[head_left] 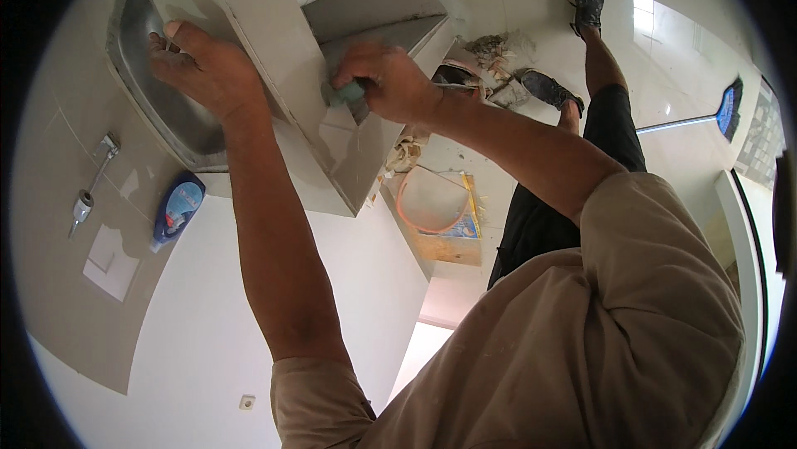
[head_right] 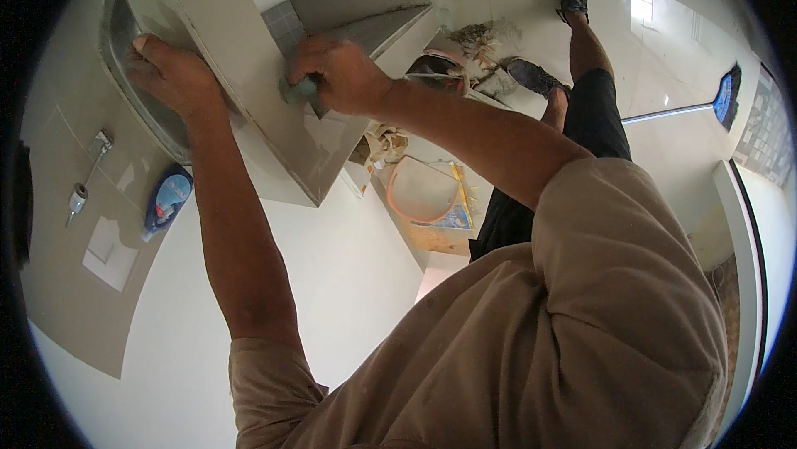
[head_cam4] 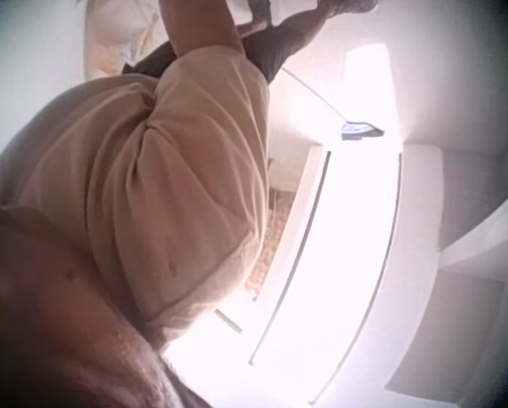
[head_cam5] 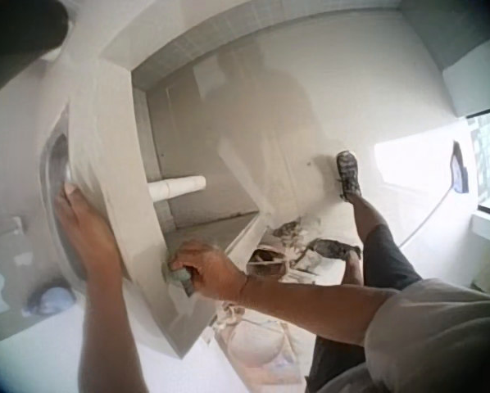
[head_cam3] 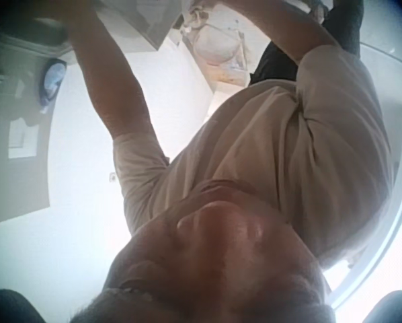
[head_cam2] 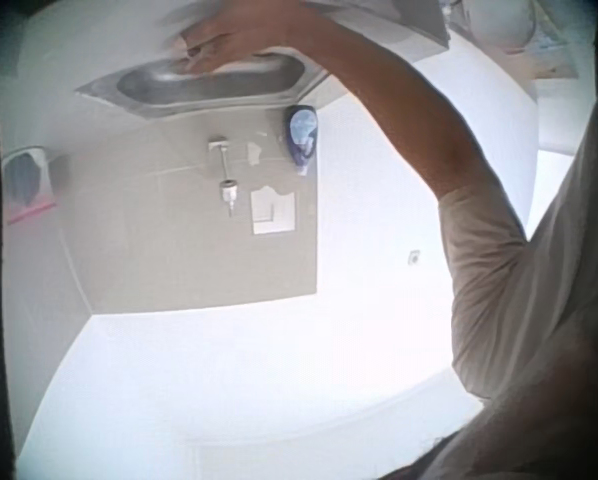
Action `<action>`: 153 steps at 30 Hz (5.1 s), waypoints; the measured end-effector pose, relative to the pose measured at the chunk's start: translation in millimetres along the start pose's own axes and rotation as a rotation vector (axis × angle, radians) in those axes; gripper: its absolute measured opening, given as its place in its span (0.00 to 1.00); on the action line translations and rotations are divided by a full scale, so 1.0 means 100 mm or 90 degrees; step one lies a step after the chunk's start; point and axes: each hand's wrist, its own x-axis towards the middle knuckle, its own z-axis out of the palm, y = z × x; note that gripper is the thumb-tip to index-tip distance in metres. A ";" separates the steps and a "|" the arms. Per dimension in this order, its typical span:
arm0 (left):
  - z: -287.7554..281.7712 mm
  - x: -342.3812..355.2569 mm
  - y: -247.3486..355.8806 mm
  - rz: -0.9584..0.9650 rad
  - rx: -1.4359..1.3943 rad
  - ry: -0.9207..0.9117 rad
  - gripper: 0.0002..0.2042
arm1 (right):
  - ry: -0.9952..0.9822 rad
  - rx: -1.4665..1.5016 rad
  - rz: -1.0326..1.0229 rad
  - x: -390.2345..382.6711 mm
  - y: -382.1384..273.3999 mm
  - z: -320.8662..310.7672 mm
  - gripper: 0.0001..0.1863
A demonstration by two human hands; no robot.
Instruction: The person cleans a stainless steel sink with a cloth and then wipes down the surrounding tiled walls and countertops.
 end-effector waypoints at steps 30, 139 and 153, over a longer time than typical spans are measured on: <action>0.00 0.03 0.02 0.020 -0.034 0.054 0.33 | 0.040 0.399 0.370 -0.28 -0.17 -0.04 0.18; 0.43 -5.02 1.05 -0.261 -0.275 -0.110 0.04 | 1.173 0.326 0.328 -7.24 -2.40 -6.81 0.11; 0.17 -7.95 1.80 -0.243 -0.080 -0.342 0.10 | 0.819 0.447 0.227 -7.70 -2.87 -7.62 0.22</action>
